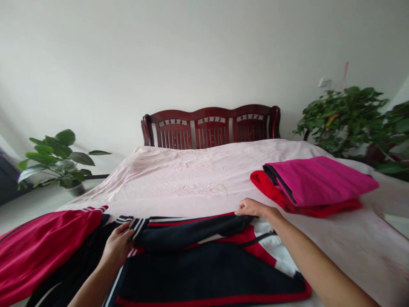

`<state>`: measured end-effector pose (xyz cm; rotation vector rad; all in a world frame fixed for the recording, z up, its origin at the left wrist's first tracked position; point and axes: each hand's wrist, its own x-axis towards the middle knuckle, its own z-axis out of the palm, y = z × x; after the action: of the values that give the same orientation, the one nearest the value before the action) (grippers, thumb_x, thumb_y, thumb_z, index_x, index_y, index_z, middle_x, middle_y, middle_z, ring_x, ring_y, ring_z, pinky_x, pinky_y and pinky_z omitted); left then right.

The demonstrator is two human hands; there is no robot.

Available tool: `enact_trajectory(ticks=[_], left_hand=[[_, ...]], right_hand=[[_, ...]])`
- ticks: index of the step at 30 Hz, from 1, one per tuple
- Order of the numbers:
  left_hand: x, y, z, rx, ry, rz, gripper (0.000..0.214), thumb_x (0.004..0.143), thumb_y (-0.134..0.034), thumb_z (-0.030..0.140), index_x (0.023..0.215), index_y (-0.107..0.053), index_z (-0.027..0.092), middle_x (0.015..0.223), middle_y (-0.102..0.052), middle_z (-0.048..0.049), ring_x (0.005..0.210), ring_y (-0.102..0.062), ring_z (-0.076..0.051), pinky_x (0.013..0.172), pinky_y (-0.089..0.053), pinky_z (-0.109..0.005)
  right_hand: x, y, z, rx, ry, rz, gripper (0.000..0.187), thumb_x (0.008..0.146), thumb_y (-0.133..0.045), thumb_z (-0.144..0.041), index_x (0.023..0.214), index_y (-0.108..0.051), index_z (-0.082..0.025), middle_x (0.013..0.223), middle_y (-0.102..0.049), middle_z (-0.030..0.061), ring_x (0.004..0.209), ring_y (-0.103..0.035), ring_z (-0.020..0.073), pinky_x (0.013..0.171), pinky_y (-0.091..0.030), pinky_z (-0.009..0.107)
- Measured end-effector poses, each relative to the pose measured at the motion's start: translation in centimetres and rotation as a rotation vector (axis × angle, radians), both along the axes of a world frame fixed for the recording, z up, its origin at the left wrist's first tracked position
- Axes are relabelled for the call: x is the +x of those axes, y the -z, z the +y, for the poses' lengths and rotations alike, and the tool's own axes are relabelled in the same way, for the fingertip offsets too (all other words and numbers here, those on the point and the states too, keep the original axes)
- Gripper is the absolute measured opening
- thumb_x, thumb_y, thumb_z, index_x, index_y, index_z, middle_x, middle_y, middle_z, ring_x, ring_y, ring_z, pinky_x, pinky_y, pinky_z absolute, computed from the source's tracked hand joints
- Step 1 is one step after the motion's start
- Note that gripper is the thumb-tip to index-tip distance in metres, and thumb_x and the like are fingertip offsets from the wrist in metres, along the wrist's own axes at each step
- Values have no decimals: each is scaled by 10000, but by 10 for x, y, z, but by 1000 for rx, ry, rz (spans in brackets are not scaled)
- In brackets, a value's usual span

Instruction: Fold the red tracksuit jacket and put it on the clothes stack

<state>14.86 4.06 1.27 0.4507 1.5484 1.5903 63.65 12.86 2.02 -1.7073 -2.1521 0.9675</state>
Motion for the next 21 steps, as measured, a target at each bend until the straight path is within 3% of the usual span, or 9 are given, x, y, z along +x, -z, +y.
enact_trajectory(ticks=[4, 7, 10, 12, 15, 21], left_hand=[[-11, 19, 3, -64, 38, 47, 361, 823, -629, -11, 1155, -581, 120, 654, -620, 17, 427, -593, -107, 391, -505, -194], [-17, 14, 3, -87, 151, 95, 359, 798, -697, 24, 1125, -593, 131, 743, -666, -20, 505, -650, -136, 421, -541, -218], [-17, 8, 6, -62, 214, 105, 345, 806, -679, 15, 1119, -608, 138, 766, -675, -30, 519, -653, -129, 431, -540, -208], [-14, 6, 8, -13, 169, 74, 335, 842, -631, 25, 1152, -605, 149, 733, -654, -13, 501, -630, -109, 439, -536, -199], [-10, 10, 13, -9, 97, 14, 349, 849, -592, 24, 1170, -596, 161, 714, -627, 6, 490, -611, -99, 458, -544, -209], [-8, 15, 18, -39, 68, -34, 366, 836, -563, 24, 1172, -577, 167, 669, -584, 33, 467, -589, -108, 448, -534, -223]], right_hand=[[-22, -5, -12, 257, 168, -101, 115, 745, -636, -303, 754, -652, -190, 824, -670, 54, 863, -576, 199, 721, -382, 278], [-51, -14, -40, 432, 122, -116, 154, 846, -546, -288, 825, -676, -208, 932, -704, 69, 930, -602, 202, 772, -386, 282], [-85, -10, -73, 430, -75, -151, 182, 865, -564, -305, 764, -693, -225, 804, -715, 36, 783, -641, 180, 701, -398, 266], [-103, 0, -89, 457, -109, -214, 203, 891, -535, -260, 772, -694, -221, 847, -721, 44, 832, -661, 187, 722, -415, 264], [-119, 16, -98, 526, 2, -322, 250, 953, -454, -235, 851, -682, -208, 962, -718, 76, 928, -672, 203, 768, -444, 275], [-133, 22, -89, 410, 184, -437, 275, 960, -497, -418, 1000, -652, -195, 955, -740, 129, 919, -698, 248, 741, -472, 319]])
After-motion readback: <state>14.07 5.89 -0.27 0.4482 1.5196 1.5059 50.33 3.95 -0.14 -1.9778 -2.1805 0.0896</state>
